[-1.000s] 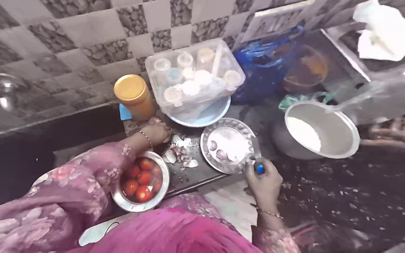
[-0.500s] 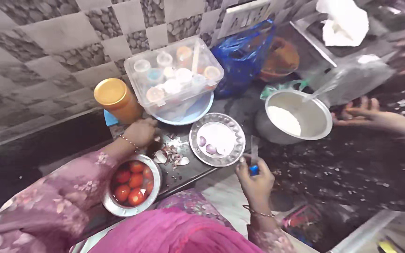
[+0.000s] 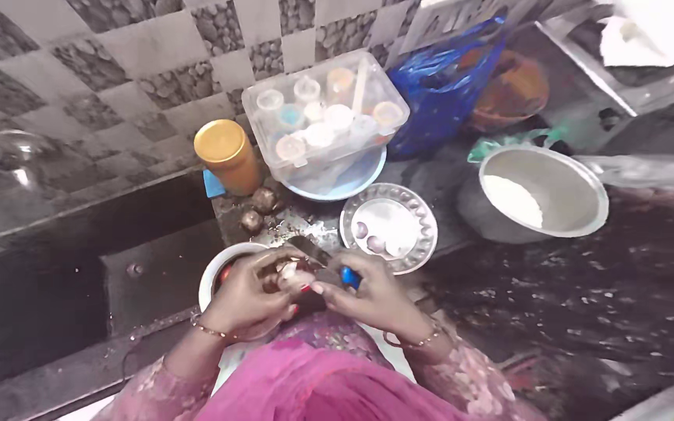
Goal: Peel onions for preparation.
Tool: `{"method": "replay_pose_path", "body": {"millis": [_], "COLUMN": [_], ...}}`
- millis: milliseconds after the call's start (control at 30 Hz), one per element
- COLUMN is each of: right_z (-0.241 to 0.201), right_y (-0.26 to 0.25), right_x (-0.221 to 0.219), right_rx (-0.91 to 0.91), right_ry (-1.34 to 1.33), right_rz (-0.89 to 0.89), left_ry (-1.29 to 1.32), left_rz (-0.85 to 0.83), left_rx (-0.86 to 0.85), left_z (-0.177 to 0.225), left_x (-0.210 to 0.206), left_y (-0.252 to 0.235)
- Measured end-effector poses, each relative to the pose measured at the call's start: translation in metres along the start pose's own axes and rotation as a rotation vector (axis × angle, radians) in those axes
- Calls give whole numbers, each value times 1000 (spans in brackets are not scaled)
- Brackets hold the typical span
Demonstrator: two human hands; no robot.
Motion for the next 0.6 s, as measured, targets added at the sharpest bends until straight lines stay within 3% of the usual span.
{"method": "replay_pose_path", "body": {"millis": [267,600], "right_z": [4,4], "right_y": [-2,-1], "right_x": [-5,2], "right_rx": [53,97], "right_ry": [52,160], "right_rz": [-37,-194], "left_ry": [-257,-309], "left_rz": [51,-136], "left_rx": [-91,-131], "left_z": [-8,-12], "left_x": [-3,7], "left_y": [4,0]}}
Point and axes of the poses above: each hand's wrist, its own y-axis away from the middle knuckle, its own x-axis out of the back of the hand, z = x × y, the point moved 2 cm from there along -y, towards the middle knuckle, and after that the axes turned 9 degrees about -z, right-handed, at the moved point
